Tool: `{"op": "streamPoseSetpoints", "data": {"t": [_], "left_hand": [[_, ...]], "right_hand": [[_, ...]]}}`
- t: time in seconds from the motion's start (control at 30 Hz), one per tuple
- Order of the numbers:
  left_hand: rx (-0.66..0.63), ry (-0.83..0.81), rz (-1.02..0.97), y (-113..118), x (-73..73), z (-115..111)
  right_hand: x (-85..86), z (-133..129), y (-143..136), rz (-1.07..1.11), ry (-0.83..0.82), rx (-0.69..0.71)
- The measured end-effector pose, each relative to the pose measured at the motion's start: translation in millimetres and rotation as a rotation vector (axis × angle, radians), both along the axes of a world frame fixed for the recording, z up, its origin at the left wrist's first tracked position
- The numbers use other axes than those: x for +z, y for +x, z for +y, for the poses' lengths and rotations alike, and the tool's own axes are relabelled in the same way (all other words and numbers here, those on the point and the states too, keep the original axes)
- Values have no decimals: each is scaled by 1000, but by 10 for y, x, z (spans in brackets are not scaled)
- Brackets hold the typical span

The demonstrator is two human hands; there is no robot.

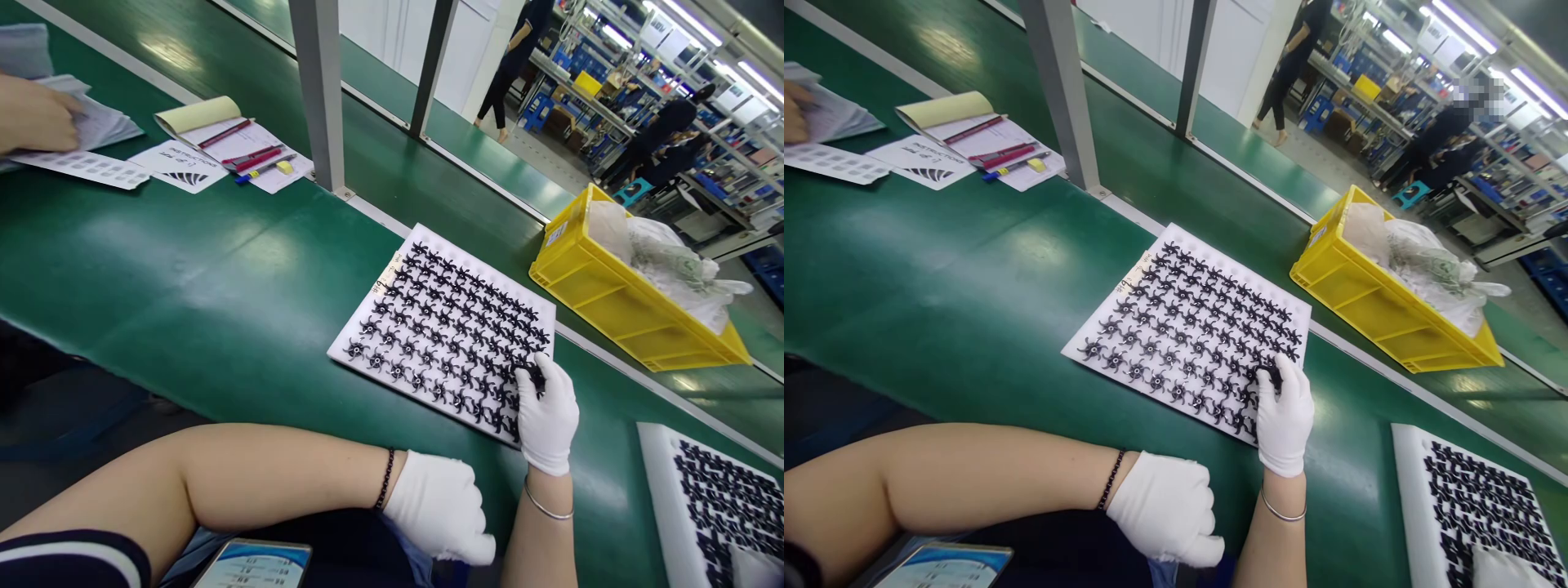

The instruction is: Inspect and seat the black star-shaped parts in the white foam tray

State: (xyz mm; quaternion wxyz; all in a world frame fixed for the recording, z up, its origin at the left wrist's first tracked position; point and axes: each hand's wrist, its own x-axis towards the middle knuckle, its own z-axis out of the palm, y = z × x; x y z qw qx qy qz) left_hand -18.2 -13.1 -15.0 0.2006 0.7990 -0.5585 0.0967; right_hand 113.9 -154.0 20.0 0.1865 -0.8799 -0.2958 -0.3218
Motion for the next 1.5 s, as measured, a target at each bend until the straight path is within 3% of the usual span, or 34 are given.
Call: {"op": "streamPoseSetpoints", "data": {"t": [0.33,1.1,1.3,1.5], "left_hand": [[29,-72,-31,-15,-31,-20],[7,-49,-31,-8,-15,-4],[10,-62,-50,-13,-17,-5],[-4,-34,-31,-5,-13,-4]], "right_hand": [[18,8,38,40,-106,133],[2,1,-11,38,-91,133],[2,12,-4,59,-87,101],[-28,7,-5,87,-97,-36]]}}
